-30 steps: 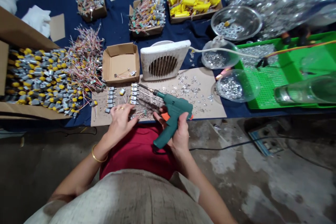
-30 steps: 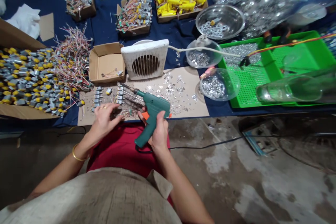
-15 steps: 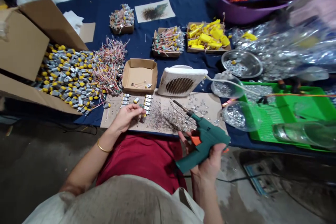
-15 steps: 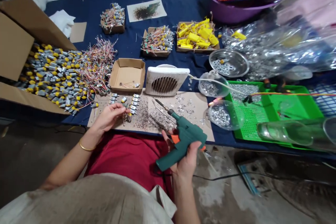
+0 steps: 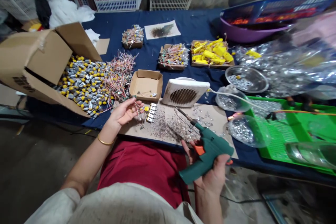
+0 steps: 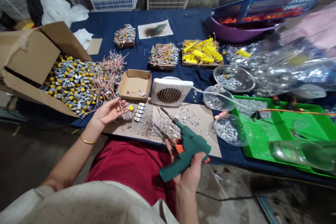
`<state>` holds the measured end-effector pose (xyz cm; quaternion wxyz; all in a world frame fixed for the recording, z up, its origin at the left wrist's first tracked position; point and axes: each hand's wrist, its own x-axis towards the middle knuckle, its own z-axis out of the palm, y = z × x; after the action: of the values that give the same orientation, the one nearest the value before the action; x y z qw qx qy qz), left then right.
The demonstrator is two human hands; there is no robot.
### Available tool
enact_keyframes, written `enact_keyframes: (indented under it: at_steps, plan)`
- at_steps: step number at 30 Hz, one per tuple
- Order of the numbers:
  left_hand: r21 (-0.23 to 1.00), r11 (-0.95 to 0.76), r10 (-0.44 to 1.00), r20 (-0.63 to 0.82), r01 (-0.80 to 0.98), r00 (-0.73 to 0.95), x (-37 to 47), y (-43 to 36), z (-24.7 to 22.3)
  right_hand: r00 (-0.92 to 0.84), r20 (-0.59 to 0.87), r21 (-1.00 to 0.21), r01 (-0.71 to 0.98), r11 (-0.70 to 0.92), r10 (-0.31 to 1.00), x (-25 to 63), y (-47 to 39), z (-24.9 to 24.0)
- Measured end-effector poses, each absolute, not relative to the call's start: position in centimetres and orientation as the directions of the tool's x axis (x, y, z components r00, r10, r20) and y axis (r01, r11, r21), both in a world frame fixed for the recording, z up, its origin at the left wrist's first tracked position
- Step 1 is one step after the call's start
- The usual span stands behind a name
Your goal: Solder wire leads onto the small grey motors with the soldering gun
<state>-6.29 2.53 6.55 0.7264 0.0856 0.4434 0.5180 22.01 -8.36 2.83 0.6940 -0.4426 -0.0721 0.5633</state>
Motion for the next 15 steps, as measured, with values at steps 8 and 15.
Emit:
enact_keyframes:
  at_steps: [8, 15]
  plan:
    - [0.853, 0.313, 0.938, -0.346, -0.418, -0.004, -5.8, 11.2, 8.2, 0.379, -0.402, -0.694, -0.720, -0.007, 0.833, 24.1, -7.6, 2.4]
    - [0.762, 0.354, 0.886, -0.458, -0.542, -0.065, -1.3, 18.9, 5.0, 0.384, -0.402, -0.708, -0.706, -0.016, 0.831, 24.9, -6.5, 2.4]
